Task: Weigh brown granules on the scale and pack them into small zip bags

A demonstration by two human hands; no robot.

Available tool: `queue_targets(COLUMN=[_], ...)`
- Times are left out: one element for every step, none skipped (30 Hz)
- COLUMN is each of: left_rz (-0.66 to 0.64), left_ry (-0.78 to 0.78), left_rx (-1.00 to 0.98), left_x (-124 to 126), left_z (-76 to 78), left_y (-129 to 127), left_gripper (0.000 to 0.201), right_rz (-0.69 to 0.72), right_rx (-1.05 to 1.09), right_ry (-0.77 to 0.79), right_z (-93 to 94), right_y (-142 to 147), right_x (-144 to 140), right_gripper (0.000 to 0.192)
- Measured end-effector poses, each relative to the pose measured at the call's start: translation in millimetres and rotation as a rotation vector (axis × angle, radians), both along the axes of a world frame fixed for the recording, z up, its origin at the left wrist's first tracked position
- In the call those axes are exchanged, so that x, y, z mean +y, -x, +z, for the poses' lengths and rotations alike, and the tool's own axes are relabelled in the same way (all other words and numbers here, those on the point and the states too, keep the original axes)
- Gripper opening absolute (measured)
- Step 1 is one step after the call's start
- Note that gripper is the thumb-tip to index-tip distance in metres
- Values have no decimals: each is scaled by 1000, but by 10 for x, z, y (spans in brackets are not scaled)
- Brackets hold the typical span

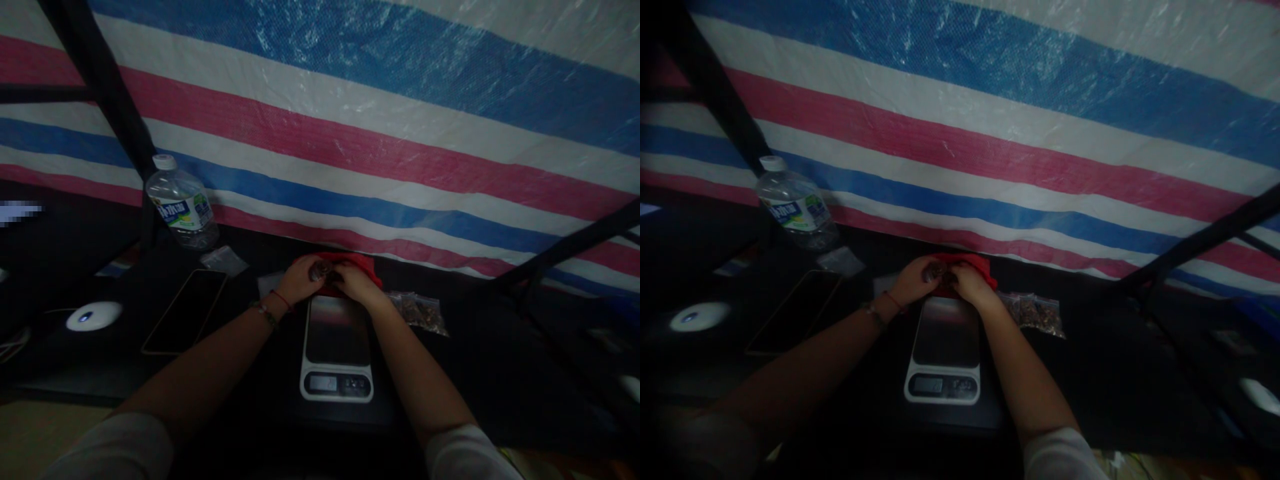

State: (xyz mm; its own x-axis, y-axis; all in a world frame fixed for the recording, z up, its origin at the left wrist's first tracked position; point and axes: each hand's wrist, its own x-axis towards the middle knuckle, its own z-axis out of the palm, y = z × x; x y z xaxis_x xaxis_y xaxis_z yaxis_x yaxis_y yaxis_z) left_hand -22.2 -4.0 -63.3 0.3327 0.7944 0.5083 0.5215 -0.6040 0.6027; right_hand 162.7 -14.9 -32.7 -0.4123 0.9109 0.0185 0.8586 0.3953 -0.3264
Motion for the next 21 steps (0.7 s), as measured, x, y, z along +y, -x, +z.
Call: queue_targets(left_rz=[-15,-28,-33,-32,-28,-26,-25,-26,-35,-48,-60,-71,-78,-84,-85,-85,-87,-91,-95,-97,-97], left_ry=[16,28,36,38,38,37,35,35,36,41,46,51,56,58,56,54,52,52,52,54,56], left_rx=[11,19,22,22,25,32,42,53,67,82,95,107,118,129,136,138,138,135,128,119,109], left_x=[1,3,5,8,10,12,13,12,10,6,2,-2,-5,-8,-8,-6,-3,2,7,12,16], left_z=[-8,-16,-26,-35,-42,-47,-49,-48,-43,-35,-25,-15,-7,0,2,1,-4,-12,-22,-32,-42], left_y=[-1,-3,-4,-6,-6,-6,-5,-2,0,3,5,7,8,8,7,6,5,4,3,2,1], left_gripper=[31,31,31,31,32,32,33,33,33,33,34,35,35,36,37,37,37,36,35,35,34], right_rz=[-3,-7,-14,-25,-42,-63,-84,-107,-129,-147,-161,-166,-159,-139,-108,-76,-48,-26,-9,5,18], right_rx=[4,10,18,29,45,64,90,125,170,223,278,330,371,397,412,419,424,429,435,441,448], right_ry=[-9,-16,-23,-32,-47,-66,-90,-117,-146,-172,-197,-220,-239,-249,-249,-241,-227,-212,-201,-195,-195], right_z=[0,2,4,6,8,9,10,13,18,25,35,47,61,76,90,104,118,129,140,149,158], right_y=[-2,-7,-17,-31,-47,-63,-77,-87,-91,-88,-78,-61,-39,-13,15,43,67,88,104,115,121], right_x=[11,23,36,50,64,78,90,99,105,107,103,94,81,64,44,24,5,-13,-28,-40,-48], right_gripper=[35,34,32,30,29,27,25,24,23,22,21,21,20,21,22,24,27,31,34,37,39])
